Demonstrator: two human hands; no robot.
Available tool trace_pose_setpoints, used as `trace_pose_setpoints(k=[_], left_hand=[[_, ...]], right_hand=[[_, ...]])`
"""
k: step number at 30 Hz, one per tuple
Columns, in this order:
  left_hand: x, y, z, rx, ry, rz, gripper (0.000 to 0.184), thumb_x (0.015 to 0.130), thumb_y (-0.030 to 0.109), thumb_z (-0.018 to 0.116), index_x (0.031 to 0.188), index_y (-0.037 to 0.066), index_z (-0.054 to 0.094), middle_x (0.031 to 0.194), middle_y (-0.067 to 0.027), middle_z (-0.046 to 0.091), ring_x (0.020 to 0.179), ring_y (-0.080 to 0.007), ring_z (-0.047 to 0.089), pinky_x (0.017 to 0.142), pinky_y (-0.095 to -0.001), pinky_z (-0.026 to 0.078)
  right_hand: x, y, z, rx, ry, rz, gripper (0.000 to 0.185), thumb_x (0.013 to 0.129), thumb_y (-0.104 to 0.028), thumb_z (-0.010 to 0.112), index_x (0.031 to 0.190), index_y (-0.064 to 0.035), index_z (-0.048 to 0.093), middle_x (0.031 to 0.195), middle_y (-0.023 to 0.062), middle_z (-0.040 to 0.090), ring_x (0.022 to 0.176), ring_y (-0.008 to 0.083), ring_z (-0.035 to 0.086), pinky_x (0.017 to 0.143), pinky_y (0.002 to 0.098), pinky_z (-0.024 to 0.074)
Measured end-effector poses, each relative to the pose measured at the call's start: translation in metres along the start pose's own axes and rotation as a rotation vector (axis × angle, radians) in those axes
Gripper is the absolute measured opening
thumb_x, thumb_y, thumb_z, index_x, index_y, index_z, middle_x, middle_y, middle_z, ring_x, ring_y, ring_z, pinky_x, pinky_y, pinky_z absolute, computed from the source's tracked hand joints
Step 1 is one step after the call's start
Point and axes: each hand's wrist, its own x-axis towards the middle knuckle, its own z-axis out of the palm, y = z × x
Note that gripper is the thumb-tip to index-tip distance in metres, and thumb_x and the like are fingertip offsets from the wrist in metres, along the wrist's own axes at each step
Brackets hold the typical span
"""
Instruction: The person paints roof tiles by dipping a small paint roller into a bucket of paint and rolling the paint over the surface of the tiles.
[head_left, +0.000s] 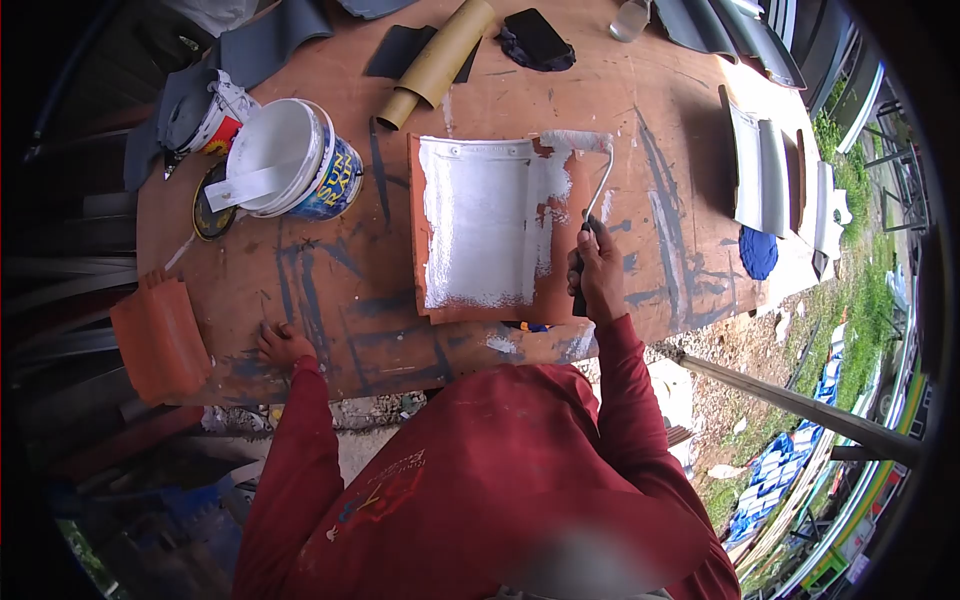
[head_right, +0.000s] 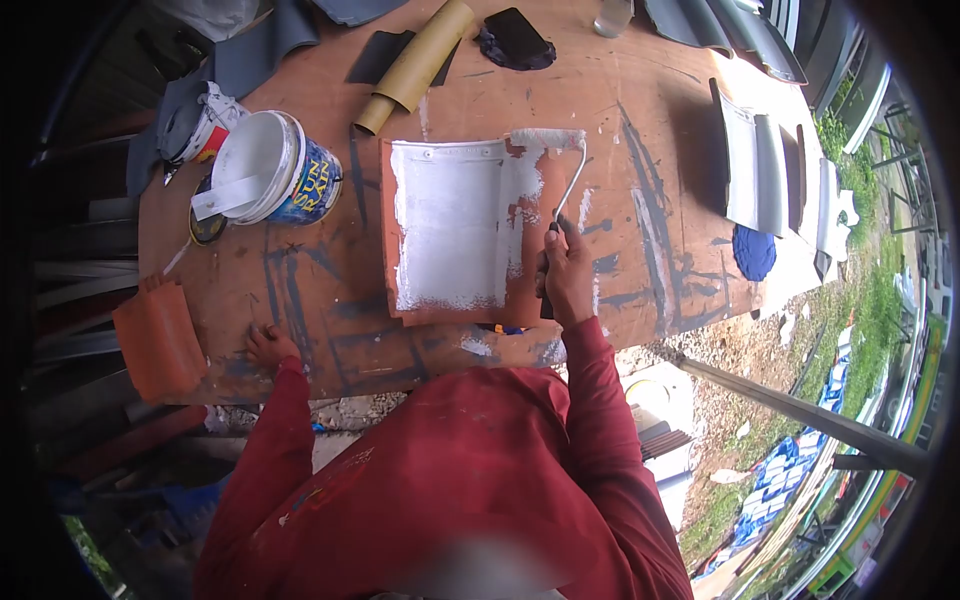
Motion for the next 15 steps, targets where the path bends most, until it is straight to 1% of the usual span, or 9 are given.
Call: trace_pose_setpoints(k=[1, 2, 5, 8, 10, 11, 13, 14, 15], left_hand=[[0.000, 0.002, 0.000, -0.003, 0.007, -0.006, 0.050, 0.093, 0.035, 0.060, 0.135, 0.009, 0.063, 0.132, -0.0183, 0.061, 0.116, -0.0393, 0.054, 0.102, -0.0505, 0.041], [0.000, 0.001, 0.001, -0.003, 0.009, -0.016, 0.050, 0.093, 0.035, 0.060, 0.135, 0.009, 0.063, 0.132, -0.0183, 0.061, 0.116, -0.0393, 0.054, 0.102, -0.0505, 0.041], [-0.001, -0.001, 0.006, 0.013, 0.026, -0.012, 0.050, 0.093, 0.035, 0.060, 0.136, 0.009, 0.063, 0.131, -0.0183, 0.061, 0.116, -0.0395, 0.054, 0.101, -0.0505, 0.041], [-0.001, -0.001, 0.002, -0.002, 0.006, -0.004, 0.049, 0.094, 0.035, 0.060, 0.135, 0.009, 0.063, 0.130, -0.0187, 0.061, 0.115, -0.0400, 0.053, 0.101, -0.0510, 0.041], [-0.001, 0.003, -0.004, -0.030, 0.016, 0.039, 0.048, 0.094, 0.036, 0.060, 0.133, 0.009, 0.064, 0.129, -0.0189, 0.061, 0.113, -0.0406, 0.053, 0.100, -0.0518, 0.041], [-0.005, 0.001, -0.003, -0.032, 0.018, 0.039, 0.048, 0.094, 0.036, 0.060, 0.133, 0.009, 0.064, 0.129, -0.0189, 0.061, 0.113, -0.0406, 0.053, 0.100, -0.0518, 0.041], [0.000, -0.002, 0.002, -0.033, 0.020, 0.021, 0.048, 0.094, 0.037, 0.059, 0.132, 0.008, 0.064, 0.128, -0.0192, 0.061, 0.112, -0.0407, 0.053, 0.100, -0.0524, 0.041], [0.002, -0.003, 0.004, -0.040, 0.031, 0.032, 0.048, 0.094, 0.037, 0.059, 0.132, 0.008, 0.064, 0.128, -0.0192, 0.061, 0.112, -0.0407, 0.053, 0.100, -0.0524, 0.041], [0.001, -0.006, 0.008, -0.028, 0.051, 0.024, 0.048, 0.094, 0.037, 0.059, 0.132, 0.008, 0.064, 0.128, -0.0191, 0.061, 0.112, -0.0405, 0.053, 0.100, -0.0522, 0.041]], right_hand=[[-0.008, -0.003, -0.006, -0.057, -0.029, 0.046, 0.036, 0.111, -0.033, 0.051, 0.141, -0.0130, 0.052, 0.066, -0.0036, 0.047, 0.047, 0.0044, 0.043, 0.042, 0.0220, 0.0388], [-0.024, -0.005, -0.012, -0.065, -0.015, 0.071, 0.039, 0.111, -0.031, 0.051, 0.143, -0.0083, 0.051, 0.063, -0.0038, 0.044, 0.044, 0.0045, 0.040, 0.039, 0.0242, 0.0364], [-0.070, 0.003, -0.031, -0.126, -0.066, 0.135, 0.039, 0.111, -0.032, 0.051, 0.142, -0.0081, 0.052, 0.062, -0.0037, 0.044, 0.045, 0.0041, 0.040, 0.040, 0.0237, 0.0354], [-0.078, 0.002, -0.032, -0.119, -0.044, 0.199, 0.037, 0.111, -0.029, 0.051, 0.141, -0.0074, 0.054, 0.063, -0.0046, 0.043, 0.045, 0.0026, 0.037, 0.040, 0.0222, 0.0342], [-0.055, -0.006, -0.031, -0.211, -0.046, 0.093, 0.036, 0.109, -0.023, 0.053, 0.139, -0.0031, 0.057, 0.070, 0.0044, 0.061, 0.051, 0.0125, 0.057, 0.047, 0.0286, 0.0469], [-0.044, -0.008, -0.033, -0.210, -0.046, 0.091, 0.036, 0.109, -0.023, 0.053, 0.139, -0.0031, 0.057, 0.070, 0.0044, 0.061, 0.051, 0.0125, 0.057, 0.047, 0.0286, 0.0469], [-0.029, -0.012, -0.032, -0.771, 0.195, -0.515, 0.035, 0.104, -0.015, 0.058, 0.135, 0.0013, 0.060, 0.093, 0.0189, 0.075, 0.075, 0.0279, 0.074, 0.065, 0.0370, 0.0573], [-0.035, -0.021, -0.034, -0.772, 0.226, -0.578, 0.035, 0.100, -0.011, 0.062, 0.133, 0.0038, 0.062, 0.113, 0.0272, 0.073, 0.100, 0.0374, 0.075, 0.082, 0.0407, 0.0576], [-0.040, -0.021, -0.039, -0.765, 0.238, -0.582, 0.035, 0.100, -0.011, 0.062, 0.133, 0.0038, 0.062, 0.113, 0.0272, 0.073, 0.100, 0.0374, 0.075, 0.082, 0.0407, 0.0576]])
